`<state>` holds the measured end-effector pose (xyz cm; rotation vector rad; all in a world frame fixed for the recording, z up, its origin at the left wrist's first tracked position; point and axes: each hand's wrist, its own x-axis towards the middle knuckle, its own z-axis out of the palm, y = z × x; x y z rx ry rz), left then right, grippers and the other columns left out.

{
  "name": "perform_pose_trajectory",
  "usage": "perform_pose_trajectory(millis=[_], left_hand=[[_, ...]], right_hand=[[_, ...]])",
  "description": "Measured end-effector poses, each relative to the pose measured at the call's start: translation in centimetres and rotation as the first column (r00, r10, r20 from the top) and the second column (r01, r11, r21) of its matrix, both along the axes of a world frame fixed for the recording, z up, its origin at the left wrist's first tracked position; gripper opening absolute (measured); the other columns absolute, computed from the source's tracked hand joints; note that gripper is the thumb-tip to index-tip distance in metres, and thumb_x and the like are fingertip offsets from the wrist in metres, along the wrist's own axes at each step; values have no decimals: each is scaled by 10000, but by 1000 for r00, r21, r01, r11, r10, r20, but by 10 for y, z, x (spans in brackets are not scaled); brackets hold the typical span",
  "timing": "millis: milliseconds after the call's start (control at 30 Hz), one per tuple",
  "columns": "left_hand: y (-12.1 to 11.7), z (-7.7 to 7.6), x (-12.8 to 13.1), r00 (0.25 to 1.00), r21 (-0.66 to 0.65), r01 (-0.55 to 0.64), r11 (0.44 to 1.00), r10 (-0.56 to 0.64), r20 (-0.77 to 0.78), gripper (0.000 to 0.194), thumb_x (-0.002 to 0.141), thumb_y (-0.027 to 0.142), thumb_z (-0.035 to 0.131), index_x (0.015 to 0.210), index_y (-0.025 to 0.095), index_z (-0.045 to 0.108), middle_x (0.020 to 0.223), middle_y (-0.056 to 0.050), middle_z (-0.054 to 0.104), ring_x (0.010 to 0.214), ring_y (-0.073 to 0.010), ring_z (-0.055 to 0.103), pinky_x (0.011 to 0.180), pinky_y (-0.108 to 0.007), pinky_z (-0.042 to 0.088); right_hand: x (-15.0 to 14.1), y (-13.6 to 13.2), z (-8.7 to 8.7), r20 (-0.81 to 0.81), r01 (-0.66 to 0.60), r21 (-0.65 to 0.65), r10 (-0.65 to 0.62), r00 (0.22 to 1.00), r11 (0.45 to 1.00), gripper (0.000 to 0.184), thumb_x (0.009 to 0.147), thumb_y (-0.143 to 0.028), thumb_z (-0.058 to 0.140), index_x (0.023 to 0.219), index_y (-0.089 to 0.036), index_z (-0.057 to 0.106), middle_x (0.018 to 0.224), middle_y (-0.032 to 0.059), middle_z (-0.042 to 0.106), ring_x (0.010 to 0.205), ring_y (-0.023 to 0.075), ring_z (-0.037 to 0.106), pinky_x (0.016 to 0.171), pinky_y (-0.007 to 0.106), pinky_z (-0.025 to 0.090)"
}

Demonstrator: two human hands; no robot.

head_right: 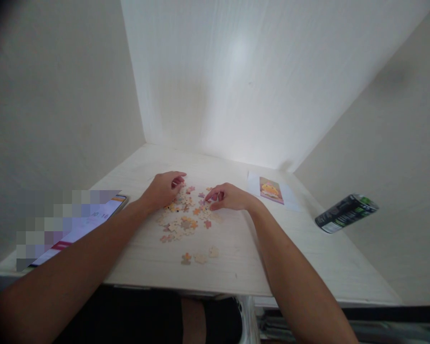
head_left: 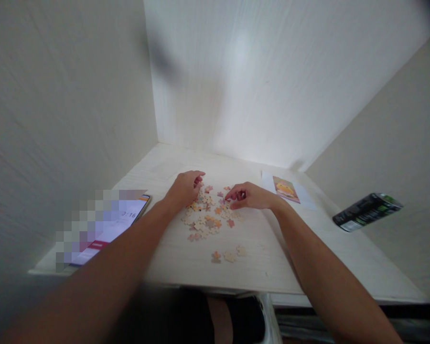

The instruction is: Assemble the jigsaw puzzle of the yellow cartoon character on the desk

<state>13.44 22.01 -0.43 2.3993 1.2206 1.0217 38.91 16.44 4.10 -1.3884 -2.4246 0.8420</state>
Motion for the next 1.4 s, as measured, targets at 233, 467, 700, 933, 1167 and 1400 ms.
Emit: perform_pose_trajectory(millis=[233, 467, 700, 933, 1167, 1400], left_hand=[[-3, 2, 0, 996, -16, -68, 998, 69, 56, 361, 809, 179, 499, 1141, 166, 640, 933, -41, 724, 818, -154, 652, 845, -293, 507], [-4, 4, -6, 982, -44, -183, 982, 185, 43, 360, 766, 139, 504, 1089, 154, 663, 892, -37, 726, 771, -155, 649, 828, -286, 507], [-4, 6, -12, 970, -15, -236, 972, 234, -72, 370, 767, 151, 481, 1088, 154, 663, 946, -65, 724, 835, -194, 650, 844, -327, 500], [-14, 11, -6, 966, 45, -135, 990, 142, -214, 294, 794, 250, 494, 994, 180, 698, 959, -84, 711, 855, -219, 629, 852, -366, 482], [-16, 9, -2, 969, 13, -31, 999, 34, -245, 281, 768, 230, 519, 958, 168, 717, 914, -79, 702, 807, -201, 619, 792, -342, 488], [-16, 12, -3, 979, 45, -7, 999, 16, -201, 268, 784, 189, 499, 957, 173, 704, 923, -58, 691, 823, -172, 620, 772, -296, 487]], right_hand=[[0, -1, -4, -29, -30, -35, 29, 999, 999, 341, 735, -380, 724, 1018, -193, 756, 878, 48, 699, 694, 132, 550, 617, 254, 409], [5, 2, -7, -40, -54, -47, 52, 998, 997, 344, 761, -346, 701, 1065, -190, 736, 897, 50, 709, 697, 129, 559, 618, 253, 414], [6, 2, -7, -38, -9, -95, 5, 999, 995, 288, 738, -347, 717, 955, -159, 731, 800, 38, 690, 684, 130, 562, 607, 253, 405], [4, 1, -5, -15, 32, -73, -33, 999, 997, 234, 717, -312, 727, 899, -166, 706, 798, 33, 676, 682, 130, 560, 625, 257, 421], [6, 2, -7, -84, -13, -91, 5, 996, 996, 269, 701, -315, 736, 917, -162, 689, 727, 2, 626, 655, 121, 534, 599, 250, 410], [12, 4, -6, -121, 33, -89, -43, 992, 996, 249, 743, -313, 683, 937, -157, 703, 723, 6, 638, 642, 114, 526, 600, 246, 399]])
